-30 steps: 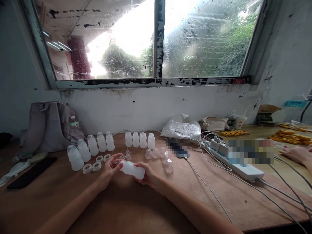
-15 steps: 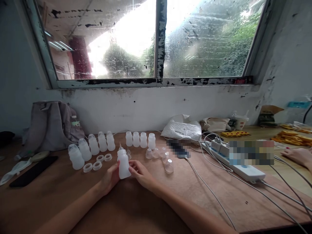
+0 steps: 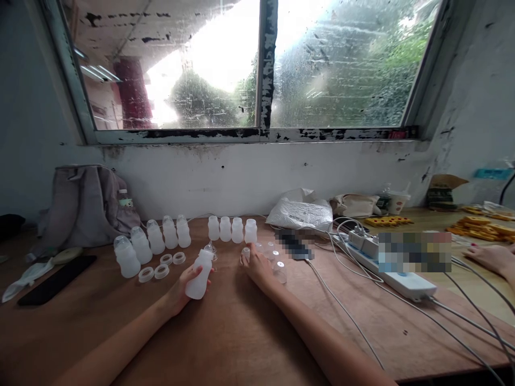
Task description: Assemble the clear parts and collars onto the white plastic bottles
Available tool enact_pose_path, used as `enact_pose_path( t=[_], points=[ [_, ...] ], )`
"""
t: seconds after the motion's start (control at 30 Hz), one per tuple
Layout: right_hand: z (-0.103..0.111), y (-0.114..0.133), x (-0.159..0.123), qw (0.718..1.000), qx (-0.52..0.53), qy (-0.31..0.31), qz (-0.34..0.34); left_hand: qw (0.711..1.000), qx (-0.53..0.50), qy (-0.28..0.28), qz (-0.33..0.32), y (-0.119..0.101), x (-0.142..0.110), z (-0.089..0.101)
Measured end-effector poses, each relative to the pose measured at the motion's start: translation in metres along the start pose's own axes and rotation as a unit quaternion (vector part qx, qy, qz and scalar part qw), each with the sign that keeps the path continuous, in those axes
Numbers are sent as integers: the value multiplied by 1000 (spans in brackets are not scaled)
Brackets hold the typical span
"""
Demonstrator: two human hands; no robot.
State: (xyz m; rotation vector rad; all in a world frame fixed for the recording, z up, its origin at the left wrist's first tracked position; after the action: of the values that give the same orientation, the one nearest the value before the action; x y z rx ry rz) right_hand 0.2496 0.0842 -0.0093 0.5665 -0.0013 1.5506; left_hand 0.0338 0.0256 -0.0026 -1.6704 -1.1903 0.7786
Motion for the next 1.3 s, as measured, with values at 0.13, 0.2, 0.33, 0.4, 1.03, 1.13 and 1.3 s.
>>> enact_pose_path(
  t=[0.13,0.2,0.33,0.4,1.03,1.13,1.3],
  points=[
    [2,-2,1,1000,19,-7,-4,997,67,1,-34,-2,-1,0],
    [5,-1,1,995,94,-14,-1,986,141,-3,-84,-3,-1,1],
    [17,8,-2,928,370,-48,0,948,267,-16,-170,-2,1,5],
    [22,14,-8,880,474,-30,-15,935,305,-10,-180,1,3,6],
    [21,47,-41,861,504,63,34,892,405,-5,-201,0,-2,2],
    [17,45,-40,872,484,61,42,882,422,-1,-208,-1,-4,1],
    [4,46,-44,899,432,39,69,860,460,15,-221,-7,-12,-5]
  ],
)
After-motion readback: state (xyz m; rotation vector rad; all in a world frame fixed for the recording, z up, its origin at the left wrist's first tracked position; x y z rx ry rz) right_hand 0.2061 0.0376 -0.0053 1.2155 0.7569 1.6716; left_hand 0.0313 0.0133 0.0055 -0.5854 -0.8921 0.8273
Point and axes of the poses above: each hand's wrist, its own x-axis towards the middle knuckle, its own z-axis out of the back of the hand, y = z × x, the point moved 2 cm from there along x, towards the middle knuckle, and after that the axes turned 2 degrees about -z, right-handed, at the moved point
